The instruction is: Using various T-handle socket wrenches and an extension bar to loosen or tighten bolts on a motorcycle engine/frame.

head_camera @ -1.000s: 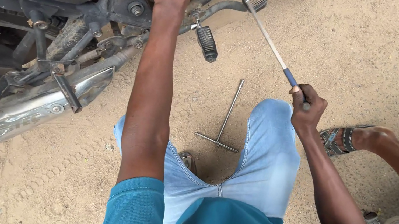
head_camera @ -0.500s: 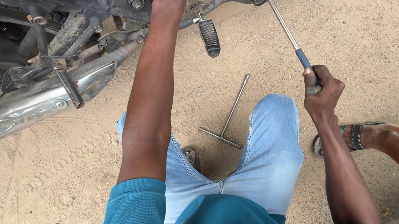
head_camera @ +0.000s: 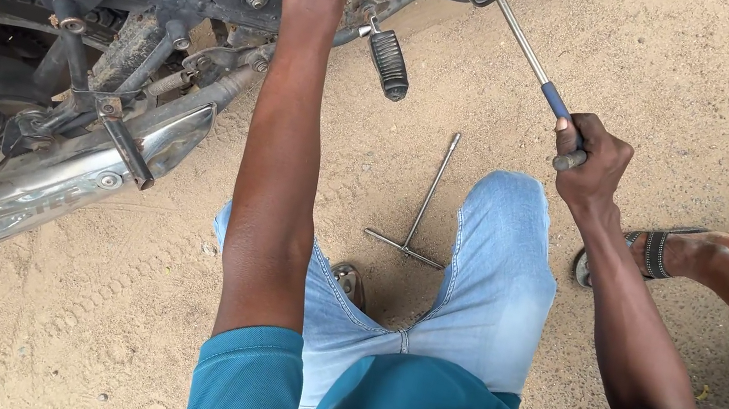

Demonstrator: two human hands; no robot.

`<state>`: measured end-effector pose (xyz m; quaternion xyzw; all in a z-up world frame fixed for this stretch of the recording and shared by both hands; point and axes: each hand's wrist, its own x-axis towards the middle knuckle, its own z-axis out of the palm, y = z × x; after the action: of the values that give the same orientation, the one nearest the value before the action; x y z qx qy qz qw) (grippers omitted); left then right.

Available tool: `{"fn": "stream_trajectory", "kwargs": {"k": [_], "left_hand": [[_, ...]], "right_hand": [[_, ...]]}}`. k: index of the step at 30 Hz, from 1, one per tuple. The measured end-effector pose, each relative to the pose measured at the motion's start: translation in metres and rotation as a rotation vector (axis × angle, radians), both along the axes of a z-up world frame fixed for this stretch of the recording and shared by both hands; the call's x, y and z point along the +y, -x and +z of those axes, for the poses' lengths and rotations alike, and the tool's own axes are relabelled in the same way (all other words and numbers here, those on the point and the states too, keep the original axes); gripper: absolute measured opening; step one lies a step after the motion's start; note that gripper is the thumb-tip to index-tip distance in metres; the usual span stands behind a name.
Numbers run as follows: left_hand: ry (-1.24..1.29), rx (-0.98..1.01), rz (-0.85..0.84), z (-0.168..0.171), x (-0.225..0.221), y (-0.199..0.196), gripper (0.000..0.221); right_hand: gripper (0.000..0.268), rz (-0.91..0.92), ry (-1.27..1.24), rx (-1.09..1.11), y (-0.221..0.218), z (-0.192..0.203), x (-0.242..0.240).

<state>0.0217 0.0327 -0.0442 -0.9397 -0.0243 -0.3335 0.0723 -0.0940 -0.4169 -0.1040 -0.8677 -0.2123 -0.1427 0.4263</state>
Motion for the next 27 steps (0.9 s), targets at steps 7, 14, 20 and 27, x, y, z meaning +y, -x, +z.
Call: {"fn": "stream_trajectory", "kwargs": {"k": [7,14,20,27], "left_hand": [[-0.071,0.056,0.067,0.004,-0.002,0.0,0.021],[-0.07,-0.017,0.068,0.017,-0.009,0.006,0.017],[0.008,0.04,0.077,0.007,-0.009,0.003,0.018],[0.063,-0.101,0.011,0.003,-0.013,0.001,0.018]], "right_hand": [[0.039,0.011,0.134,-0.177,-0.004,-0.005,-0.002],[0.039,0.038,0.374,-0.462,-0.007,0.001,-0.002],[0.037,0.072,0.363,-0.389,-0.019,-0.002,-0.009],[0.035,0.125,0.306,-0.301,-0.024,-0.007,-0.013]]}}
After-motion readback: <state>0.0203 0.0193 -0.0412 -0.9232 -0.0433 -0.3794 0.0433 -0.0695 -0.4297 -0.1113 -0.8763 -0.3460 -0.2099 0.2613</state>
